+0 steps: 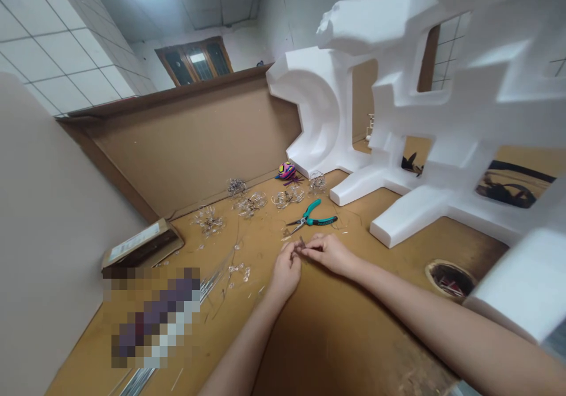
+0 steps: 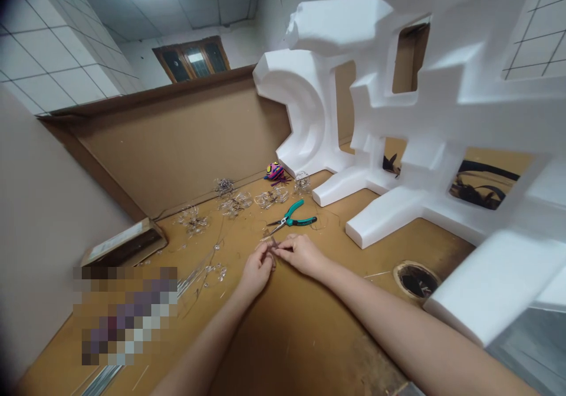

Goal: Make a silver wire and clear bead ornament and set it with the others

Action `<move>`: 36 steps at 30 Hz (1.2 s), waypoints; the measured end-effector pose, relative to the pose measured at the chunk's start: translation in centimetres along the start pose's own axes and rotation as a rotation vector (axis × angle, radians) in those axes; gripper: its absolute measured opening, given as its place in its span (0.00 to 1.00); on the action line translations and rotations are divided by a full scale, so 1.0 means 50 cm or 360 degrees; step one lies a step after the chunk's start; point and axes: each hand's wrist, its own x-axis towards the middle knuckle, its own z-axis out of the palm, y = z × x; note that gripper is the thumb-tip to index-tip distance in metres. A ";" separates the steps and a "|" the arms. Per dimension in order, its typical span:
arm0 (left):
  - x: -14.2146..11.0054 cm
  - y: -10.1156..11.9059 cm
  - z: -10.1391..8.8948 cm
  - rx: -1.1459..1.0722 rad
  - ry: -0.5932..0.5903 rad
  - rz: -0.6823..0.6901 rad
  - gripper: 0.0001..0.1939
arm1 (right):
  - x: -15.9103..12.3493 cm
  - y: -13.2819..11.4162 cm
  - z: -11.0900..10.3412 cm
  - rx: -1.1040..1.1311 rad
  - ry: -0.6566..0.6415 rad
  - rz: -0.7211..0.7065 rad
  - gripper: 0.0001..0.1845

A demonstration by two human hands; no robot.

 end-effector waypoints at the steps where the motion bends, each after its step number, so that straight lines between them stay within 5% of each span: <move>1: -0.001 0.000 0.002 -0.0007 -0.0004 0.0006 0.12 | 0.000 0.000 0.000 -0.0003 -0.0004 -0.0014 0.14; 18: -0.016 0.011 0.007 0.0275 -0.0222 0.0072 0.17 | -0.006 -0.005 -0.006 -0.0003 -0.0062 -0.0126 0.16; 24: -0.012 0.046 -0.034 0.0581 -0.0212 0.0195 0.13 | 0.008 0.005 -0.030 -0.0022 0.0229 0.0154 0.13; 31: -0.022 0.093 -0.011 0.1589 -0.0719 0.0725 0.10 | 0.019 0.019 -0.038 0.0141 0.0323 0.0334 0.14; 36: -0.009 0.085 0.016 0.1577 -0.0958 0.0719 0.12 | 0.020 0.022 -0.036 0.0329 0.0298 0.0479 0.14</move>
